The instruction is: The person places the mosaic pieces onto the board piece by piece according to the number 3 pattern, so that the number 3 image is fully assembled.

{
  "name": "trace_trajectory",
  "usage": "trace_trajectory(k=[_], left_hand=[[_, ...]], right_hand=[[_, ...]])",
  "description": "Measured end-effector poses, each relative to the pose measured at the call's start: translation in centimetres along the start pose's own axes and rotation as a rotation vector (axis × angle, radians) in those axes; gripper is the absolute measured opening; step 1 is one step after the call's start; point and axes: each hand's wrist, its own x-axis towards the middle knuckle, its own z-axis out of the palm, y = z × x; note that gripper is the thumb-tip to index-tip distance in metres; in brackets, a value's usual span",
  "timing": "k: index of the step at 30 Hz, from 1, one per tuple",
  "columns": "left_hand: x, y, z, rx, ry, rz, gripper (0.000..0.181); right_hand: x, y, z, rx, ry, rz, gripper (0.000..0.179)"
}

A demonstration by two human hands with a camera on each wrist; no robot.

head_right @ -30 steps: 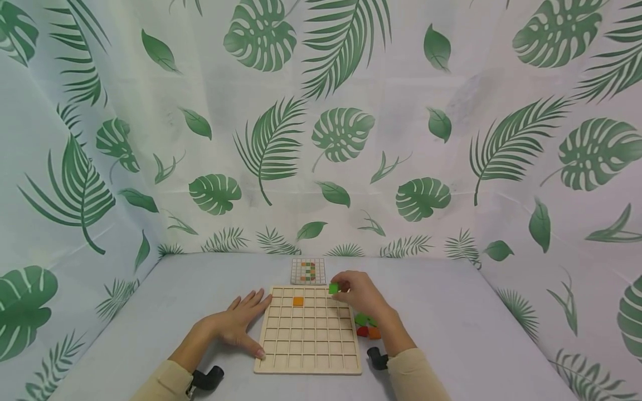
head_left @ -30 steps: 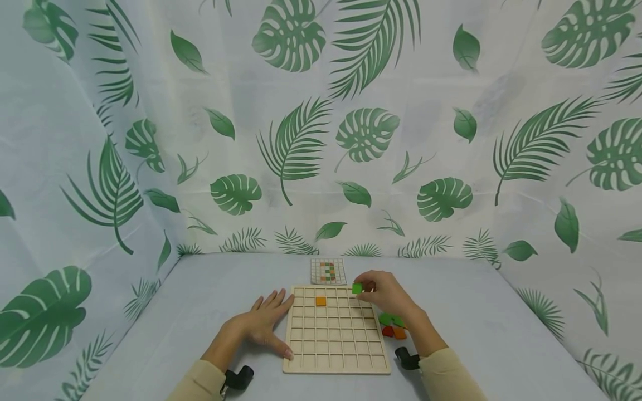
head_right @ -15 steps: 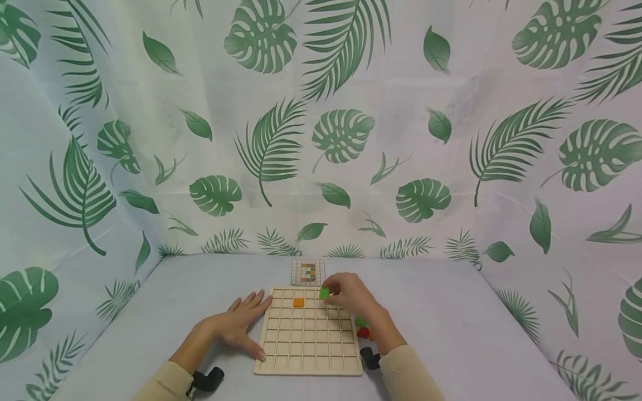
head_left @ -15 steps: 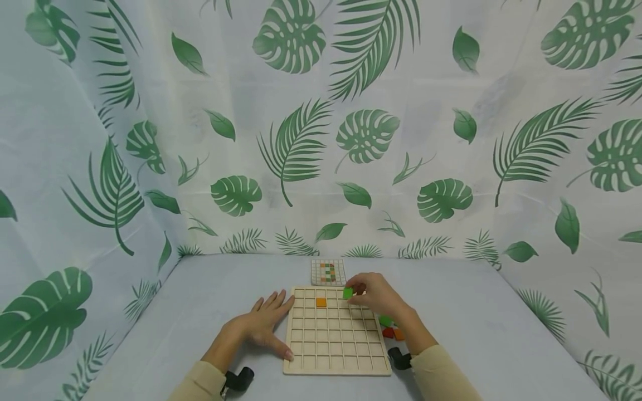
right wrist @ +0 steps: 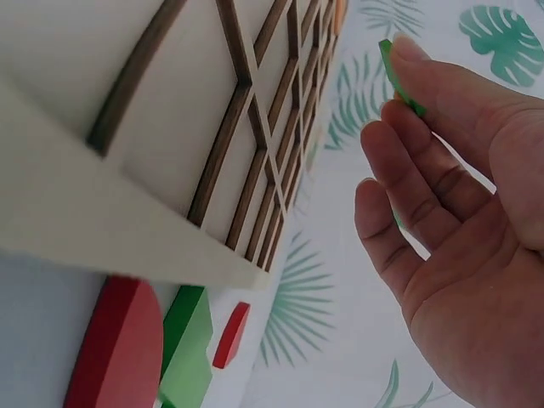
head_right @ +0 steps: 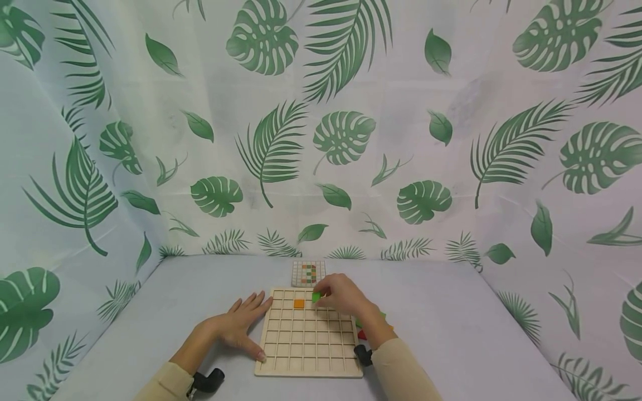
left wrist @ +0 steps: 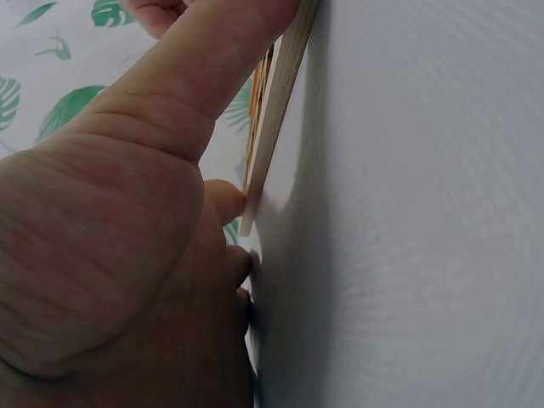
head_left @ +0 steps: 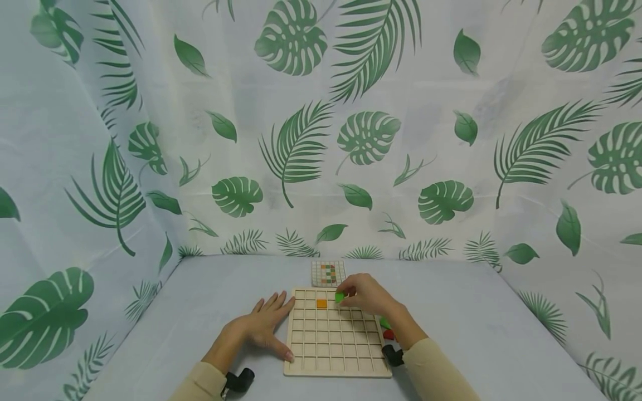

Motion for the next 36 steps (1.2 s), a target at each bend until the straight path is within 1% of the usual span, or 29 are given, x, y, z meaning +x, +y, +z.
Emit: trace_trajectory(k=[9, 16, 23, 31, 36], left_hand=[[0.2, -0.2, 0.2, 0.003, 0.006, 0.000, 0.137], [0.1, -0.1, 0.0, 0.014, 0.000, 0.000, 0.137], [0.2, -0.3, 0.2, 0.017, 0.000, 0.000, 0.138], [0.3, -0.3, 0.3, 0.017, -0.001, -0.002, 0.137], [0.2, -0.2, 0.2, 0.016, 0.001, -0.005, 0.138]], right_hand=[[0.7, -0.3, 0.6, -0.002, -0.047, -0.017, 0.022], [1.0, -0.7, 0.7, -0.010, -0.076, 0.003, 0.020], [1.4, -0.5, 1.0, -0.020, -0.111, 0.029, 0.022], [1.5, -0.3, 1.3, -0.035, -0.120, 0.051, 0.025], [1.4, -0.4, 1.3, -0.042, -0.123, 0.037, 0.024]])
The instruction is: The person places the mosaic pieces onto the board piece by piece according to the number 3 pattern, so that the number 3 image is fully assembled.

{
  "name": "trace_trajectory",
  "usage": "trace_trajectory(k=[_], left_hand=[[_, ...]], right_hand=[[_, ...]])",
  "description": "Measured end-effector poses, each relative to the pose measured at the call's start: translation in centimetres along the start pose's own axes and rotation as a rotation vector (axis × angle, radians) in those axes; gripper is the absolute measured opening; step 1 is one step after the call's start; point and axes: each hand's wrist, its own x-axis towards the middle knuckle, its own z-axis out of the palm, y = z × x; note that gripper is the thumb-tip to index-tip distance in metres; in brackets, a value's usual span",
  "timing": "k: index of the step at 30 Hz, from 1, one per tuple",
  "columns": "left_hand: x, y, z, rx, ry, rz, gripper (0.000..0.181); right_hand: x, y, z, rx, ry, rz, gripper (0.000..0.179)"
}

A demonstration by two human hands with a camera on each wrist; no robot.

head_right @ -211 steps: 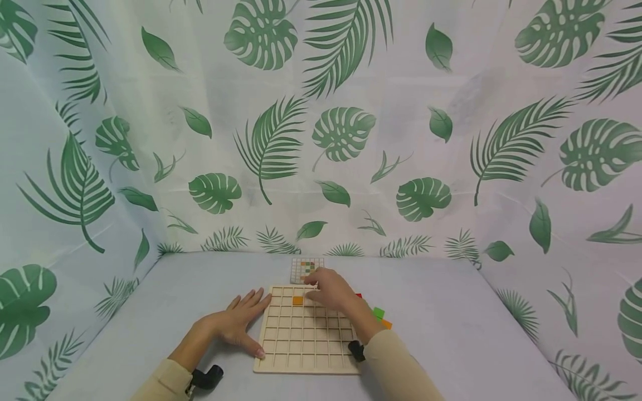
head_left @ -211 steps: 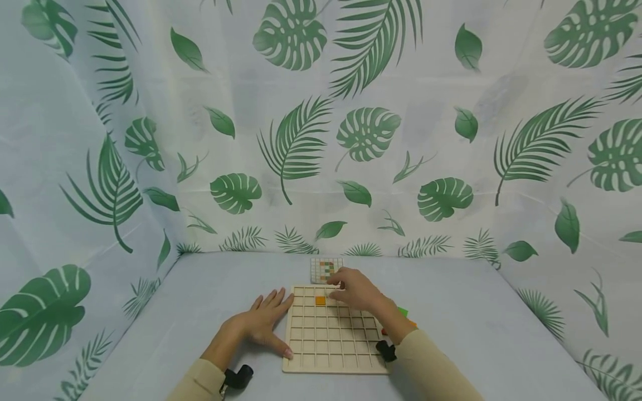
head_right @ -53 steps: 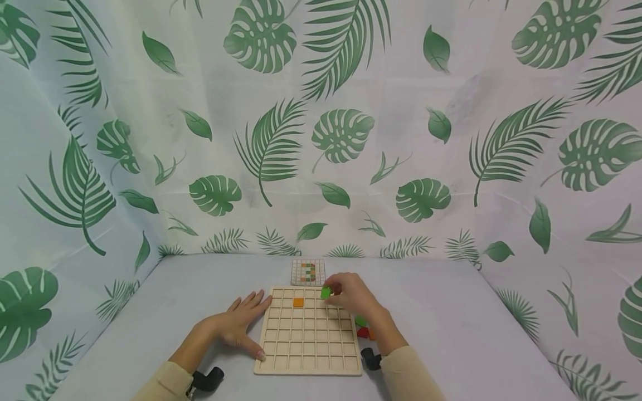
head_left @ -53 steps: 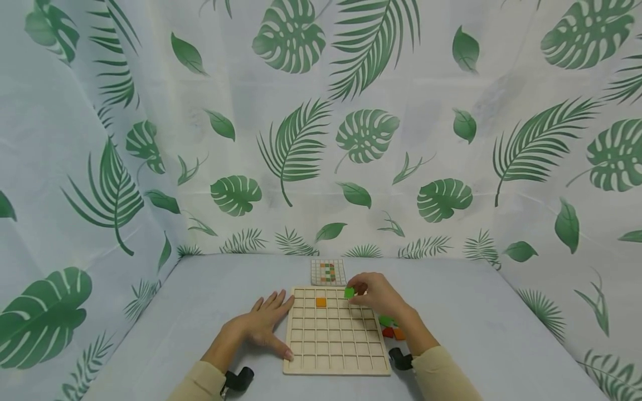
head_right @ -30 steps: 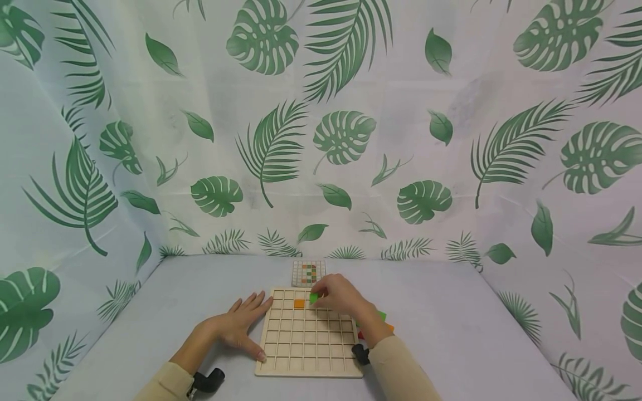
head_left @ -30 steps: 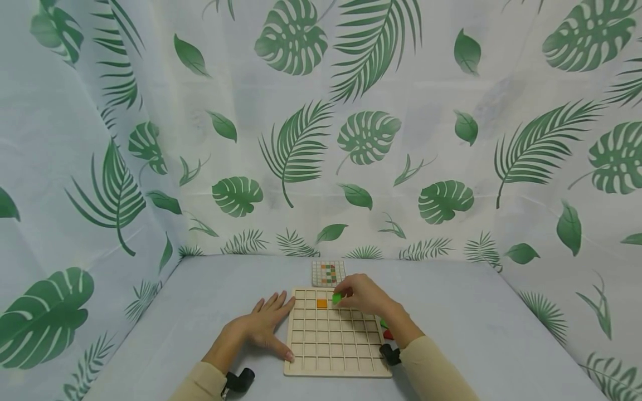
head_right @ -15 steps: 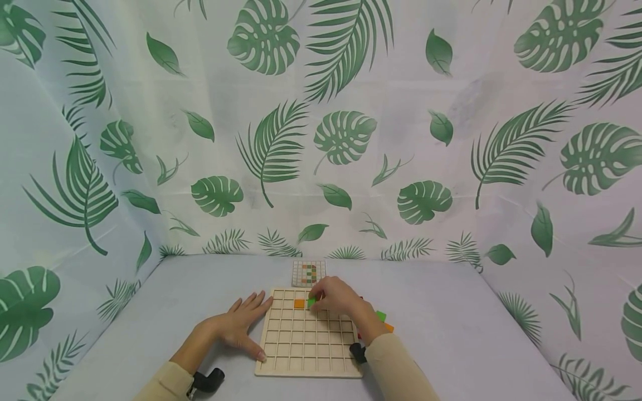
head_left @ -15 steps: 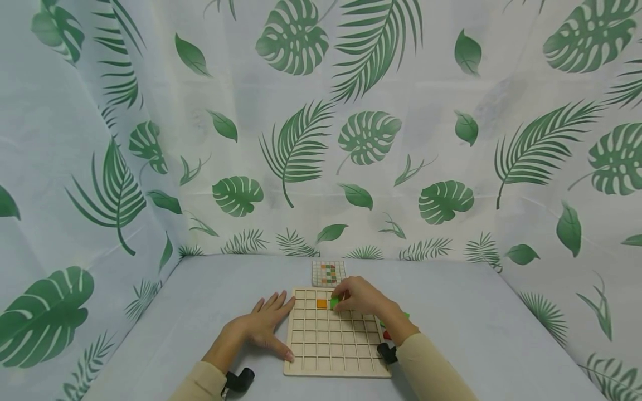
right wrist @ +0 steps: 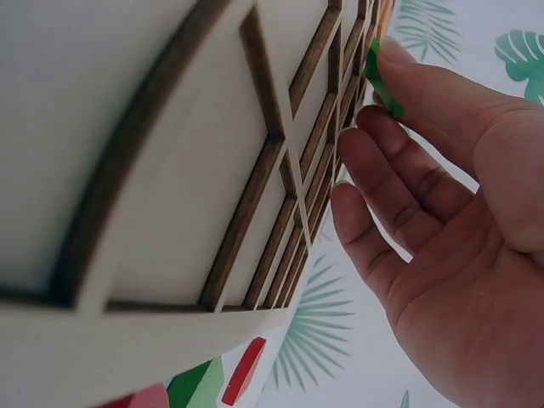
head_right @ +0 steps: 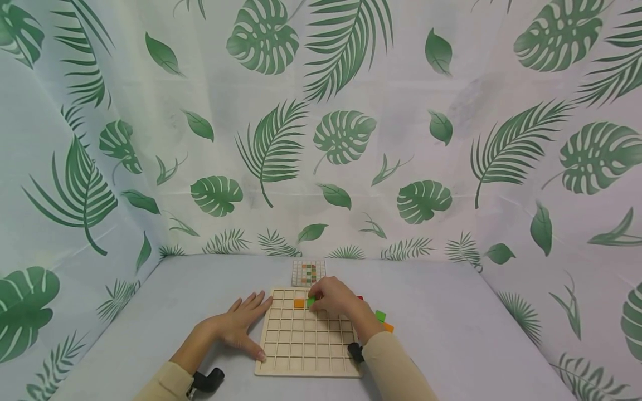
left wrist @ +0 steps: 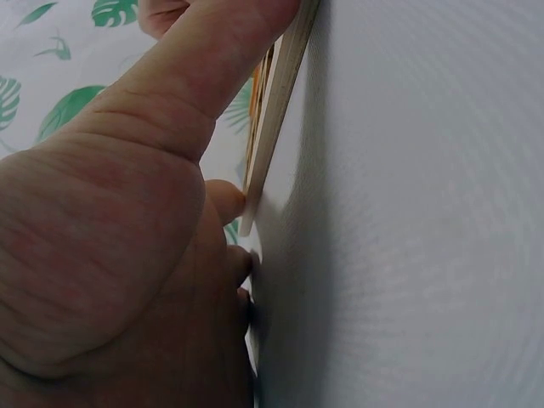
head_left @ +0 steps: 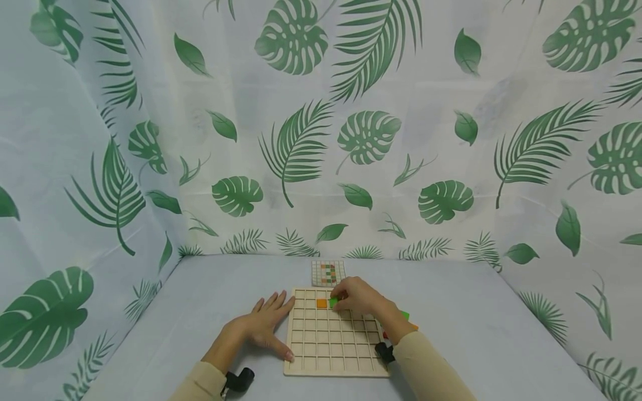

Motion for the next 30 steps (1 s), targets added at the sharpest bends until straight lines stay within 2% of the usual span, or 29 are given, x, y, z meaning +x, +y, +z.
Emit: trace_trajectory(k=[9, 30], left_hand=[[-0.2, 0.2, -0.2, -0.005, 0.010, 0.004, 0.138], [0.0, 0.1, -0.1, 0.004, -0.001, -0.006, 0.137]], right_hand=[[0.2, -0.1, 0.0, -0.020, -0.015, -0.025, 0.023], [0.4, -1.0, 0.3, -0.053, -0.036, -0.010, 0.017]])
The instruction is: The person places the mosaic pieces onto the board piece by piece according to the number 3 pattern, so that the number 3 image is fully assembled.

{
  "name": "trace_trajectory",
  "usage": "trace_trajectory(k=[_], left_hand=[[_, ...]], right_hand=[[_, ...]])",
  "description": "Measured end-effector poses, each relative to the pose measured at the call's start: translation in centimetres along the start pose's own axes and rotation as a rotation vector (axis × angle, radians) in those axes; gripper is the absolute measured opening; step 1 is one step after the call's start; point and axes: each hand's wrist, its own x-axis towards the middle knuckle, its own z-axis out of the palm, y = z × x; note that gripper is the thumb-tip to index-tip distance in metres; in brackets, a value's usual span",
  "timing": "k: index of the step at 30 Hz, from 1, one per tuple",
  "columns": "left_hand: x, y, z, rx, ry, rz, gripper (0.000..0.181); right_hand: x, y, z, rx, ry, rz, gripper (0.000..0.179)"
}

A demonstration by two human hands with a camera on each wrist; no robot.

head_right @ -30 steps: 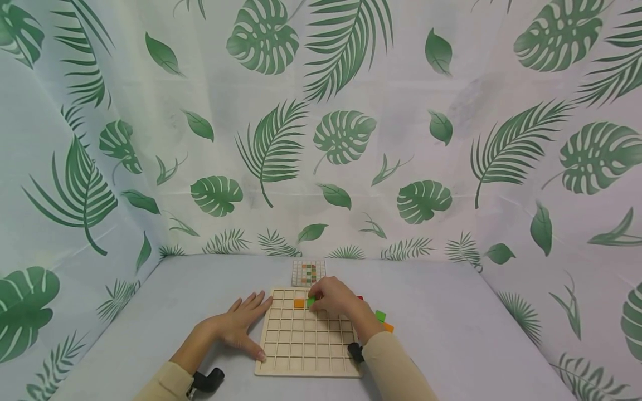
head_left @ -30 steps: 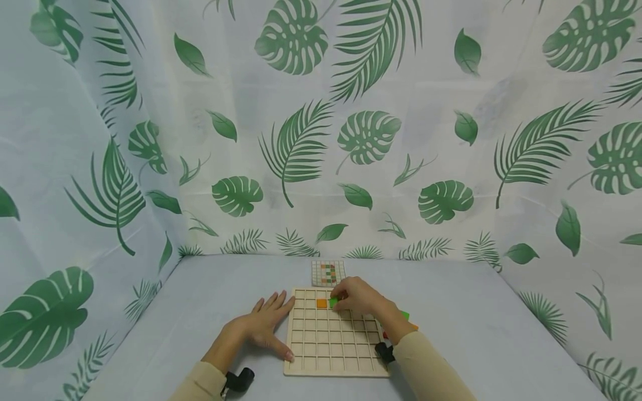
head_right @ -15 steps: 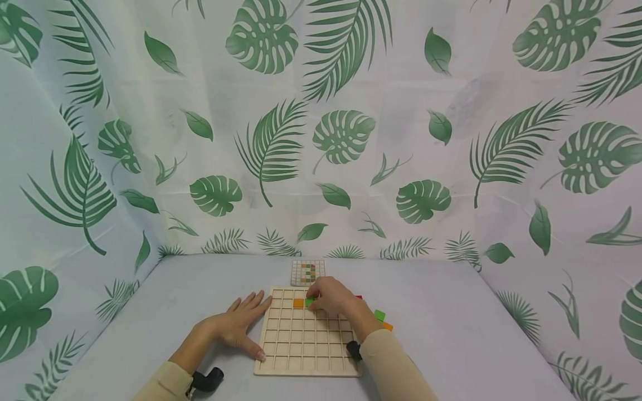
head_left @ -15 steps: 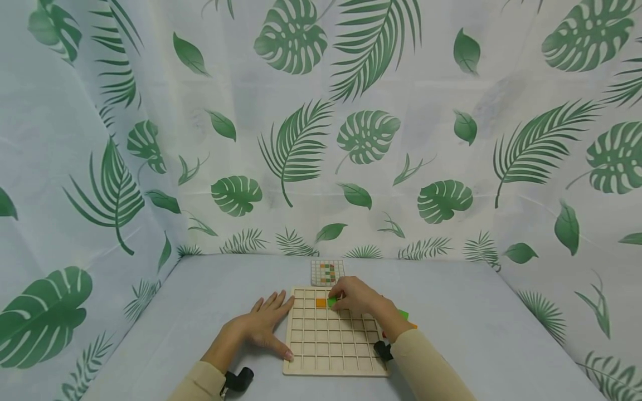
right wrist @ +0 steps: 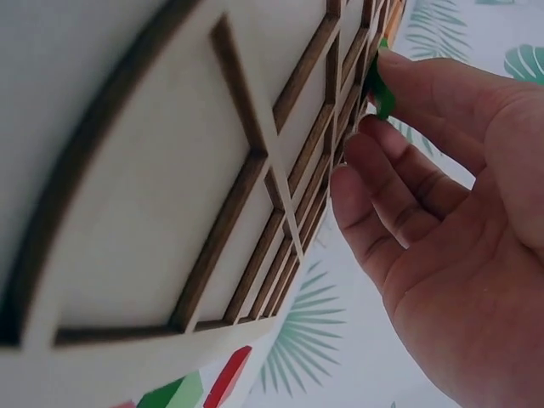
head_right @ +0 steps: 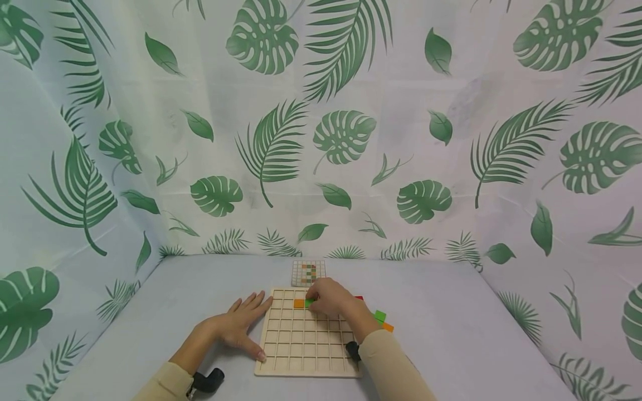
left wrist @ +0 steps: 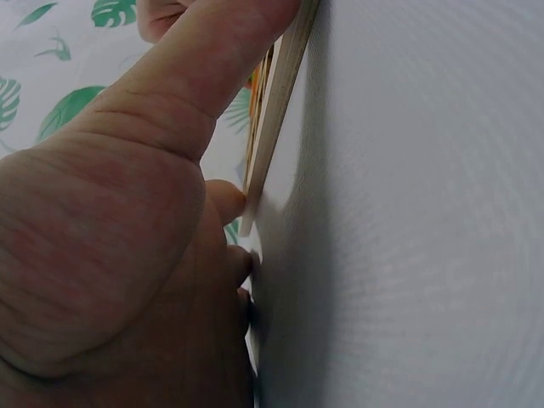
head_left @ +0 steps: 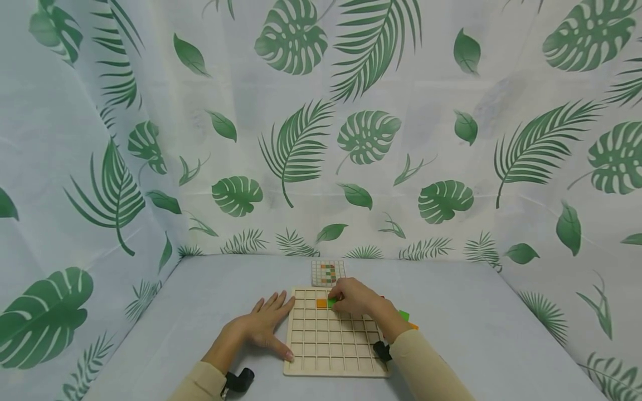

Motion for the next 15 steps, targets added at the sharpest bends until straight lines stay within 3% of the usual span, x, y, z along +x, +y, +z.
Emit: trace_trajectory(k=[15], left_hand=[[-0.07, 0.23, -0.07, 0.010, 0.001, -0.007, 0.137]], right_hand=[[0.30, 0.76, 0.64, 0.030, 0.060, 0.014, 0.016]])
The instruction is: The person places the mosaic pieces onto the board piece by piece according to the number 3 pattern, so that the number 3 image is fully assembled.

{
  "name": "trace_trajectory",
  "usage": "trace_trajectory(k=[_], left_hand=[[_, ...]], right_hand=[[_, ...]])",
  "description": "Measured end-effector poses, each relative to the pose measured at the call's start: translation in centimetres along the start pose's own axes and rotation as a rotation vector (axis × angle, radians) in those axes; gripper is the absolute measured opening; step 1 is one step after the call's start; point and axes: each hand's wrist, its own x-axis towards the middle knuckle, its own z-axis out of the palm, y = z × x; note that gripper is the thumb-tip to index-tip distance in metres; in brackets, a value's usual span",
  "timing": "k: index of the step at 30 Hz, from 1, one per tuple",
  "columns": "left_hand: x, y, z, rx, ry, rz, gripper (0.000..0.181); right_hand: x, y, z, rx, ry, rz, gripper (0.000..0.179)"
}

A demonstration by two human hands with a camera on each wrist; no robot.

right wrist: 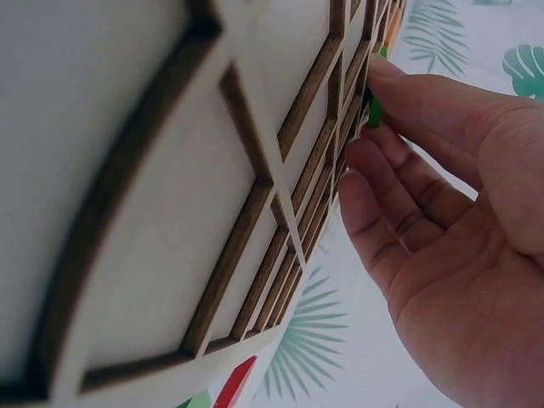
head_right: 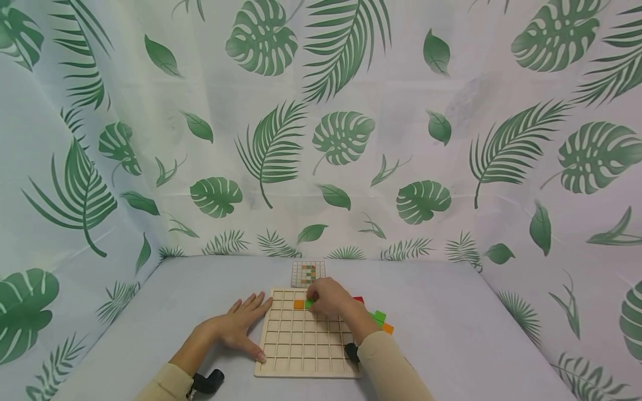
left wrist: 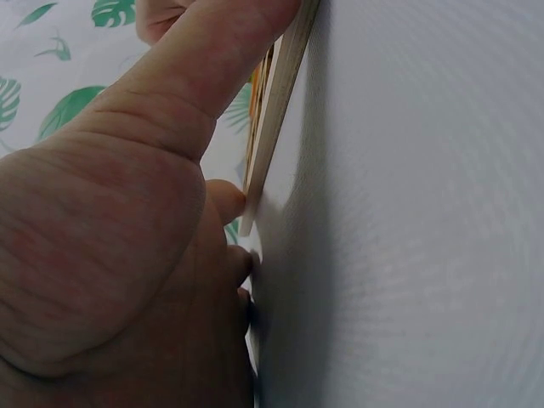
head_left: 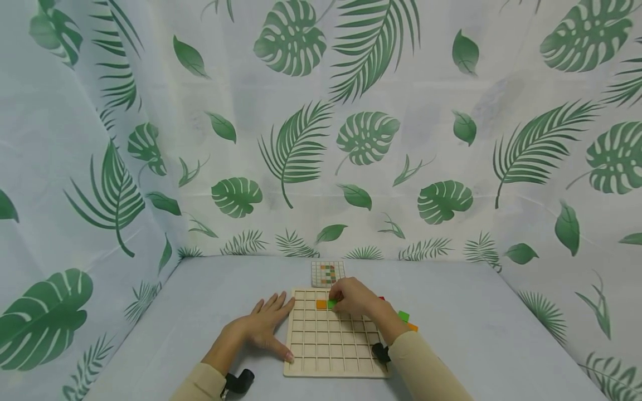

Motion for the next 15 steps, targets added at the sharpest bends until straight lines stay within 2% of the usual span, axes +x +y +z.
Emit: trace_trajectory(k=[8, 15], left_hand=[[0.21, -0.21, 0.17, 0.003, -0.003, 0.011, 0.136], [0.31, -0.48, 0.28, -0.003, -0.001, -0.005, 0.137]], right_hand=[[-0.31, -0.18, -0.24, -0.002, -0.007, -0.015, 0.013], [-0.12, -0.11, -0.11, -0.006, -0.003, -0.017, 0.013]])
